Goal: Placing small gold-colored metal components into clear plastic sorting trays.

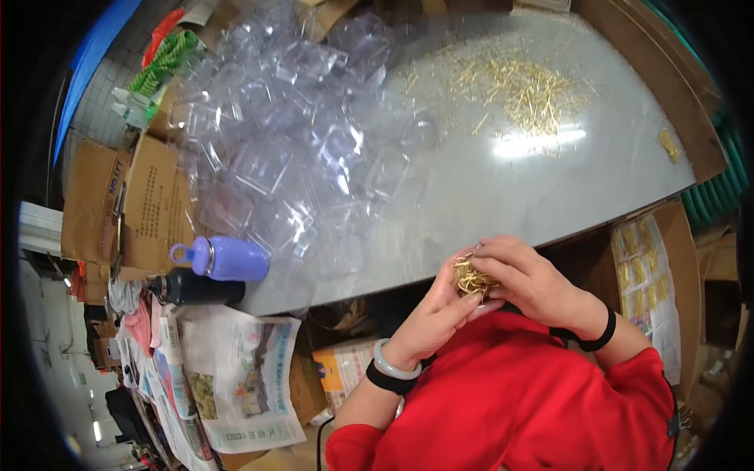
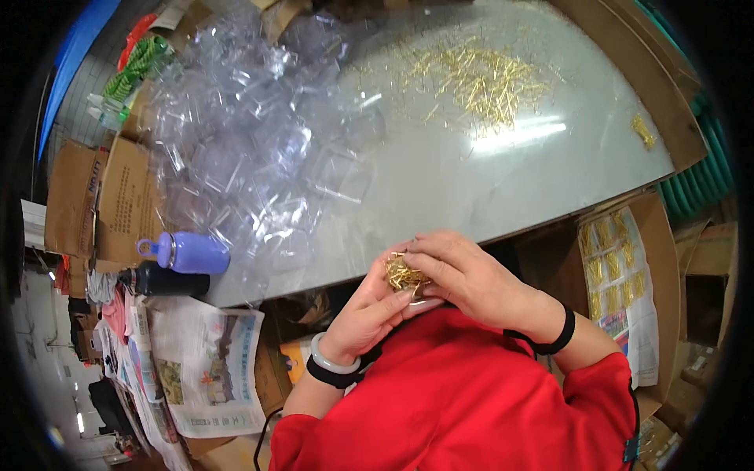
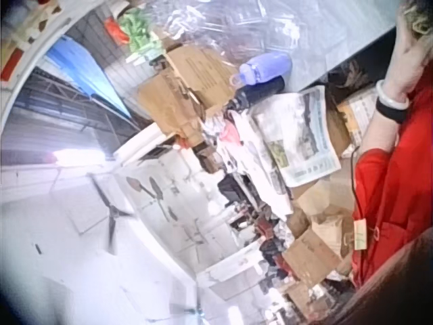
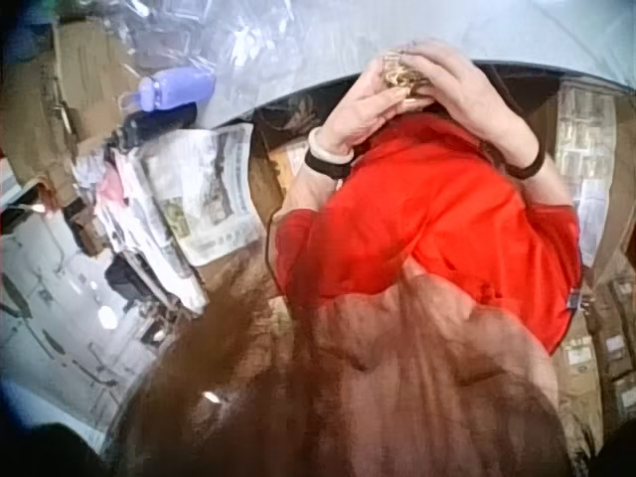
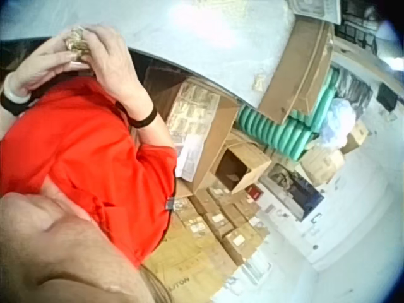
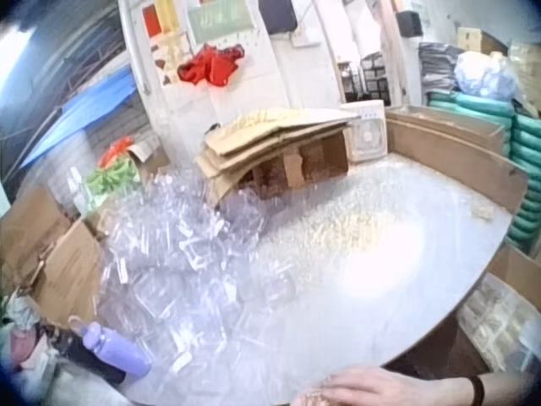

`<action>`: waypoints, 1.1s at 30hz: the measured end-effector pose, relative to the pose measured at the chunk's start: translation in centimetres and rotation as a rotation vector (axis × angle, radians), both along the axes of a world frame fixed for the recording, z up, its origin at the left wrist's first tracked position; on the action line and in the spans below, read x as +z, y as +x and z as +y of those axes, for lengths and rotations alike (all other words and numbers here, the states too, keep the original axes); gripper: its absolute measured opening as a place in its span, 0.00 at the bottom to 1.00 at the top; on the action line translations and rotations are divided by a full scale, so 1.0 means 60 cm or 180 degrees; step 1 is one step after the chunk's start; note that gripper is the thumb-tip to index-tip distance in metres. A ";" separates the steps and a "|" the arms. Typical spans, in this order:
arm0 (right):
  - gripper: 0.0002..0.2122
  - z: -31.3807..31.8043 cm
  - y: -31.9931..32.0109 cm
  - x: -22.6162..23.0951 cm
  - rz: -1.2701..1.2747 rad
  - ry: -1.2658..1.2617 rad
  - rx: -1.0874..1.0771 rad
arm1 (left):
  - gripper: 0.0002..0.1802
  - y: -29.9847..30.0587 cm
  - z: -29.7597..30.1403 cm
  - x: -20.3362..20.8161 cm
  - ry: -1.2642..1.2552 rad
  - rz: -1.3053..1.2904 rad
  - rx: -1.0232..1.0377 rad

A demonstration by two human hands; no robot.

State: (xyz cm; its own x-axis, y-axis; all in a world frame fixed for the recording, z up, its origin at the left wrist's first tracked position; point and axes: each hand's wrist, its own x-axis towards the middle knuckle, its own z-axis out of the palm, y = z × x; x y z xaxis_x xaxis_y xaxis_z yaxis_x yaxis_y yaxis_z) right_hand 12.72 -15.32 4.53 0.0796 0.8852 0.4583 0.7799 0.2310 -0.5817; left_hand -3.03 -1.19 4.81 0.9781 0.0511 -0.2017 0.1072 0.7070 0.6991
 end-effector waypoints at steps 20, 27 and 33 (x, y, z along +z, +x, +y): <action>0.37 -0.004 0.106 -0.017 0.0584 -0.0191 -0.0717 | 0.44 0.107 0.037 -0.046 0.5251 -0.0508 0.0722; 0.29 -0.035 0.112 -0.019 0.0438 -0.0416 -0.1302 | 0.43 0.117 0.042 -0.051 0.5394 -0.0660 0.1071; 0.08 -0.015 0.104 -0.019 0.0978 -0.0238 -0.1470 | 0.46 0.127 0.038 -0.054 0.5409 -0.0818 0.0887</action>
